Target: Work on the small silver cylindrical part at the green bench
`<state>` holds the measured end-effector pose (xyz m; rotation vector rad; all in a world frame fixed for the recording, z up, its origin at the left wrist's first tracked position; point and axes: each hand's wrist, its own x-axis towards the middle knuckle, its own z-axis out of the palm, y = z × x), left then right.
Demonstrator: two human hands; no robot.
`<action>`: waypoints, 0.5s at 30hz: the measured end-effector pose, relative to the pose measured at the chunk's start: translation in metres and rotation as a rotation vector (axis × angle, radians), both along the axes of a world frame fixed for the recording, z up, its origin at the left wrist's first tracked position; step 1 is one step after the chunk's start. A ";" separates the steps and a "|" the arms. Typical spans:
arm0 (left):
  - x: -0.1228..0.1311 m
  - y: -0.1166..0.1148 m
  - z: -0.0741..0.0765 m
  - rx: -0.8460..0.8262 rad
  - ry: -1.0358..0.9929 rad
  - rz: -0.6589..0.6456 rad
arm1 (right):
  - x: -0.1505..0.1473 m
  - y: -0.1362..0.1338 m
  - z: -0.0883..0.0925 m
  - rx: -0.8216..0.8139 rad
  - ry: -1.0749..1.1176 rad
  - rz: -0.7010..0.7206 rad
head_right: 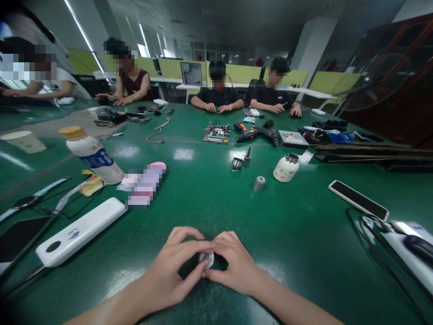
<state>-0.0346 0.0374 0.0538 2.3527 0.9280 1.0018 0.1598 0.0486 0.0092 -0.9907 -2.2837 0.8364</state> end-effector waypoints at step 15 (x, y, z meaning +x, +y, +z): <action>-0.003 0.015 -0.062 0.042 -0.265 0.028 | 0.008 0.018 -0.014 0.075 0.018 0.196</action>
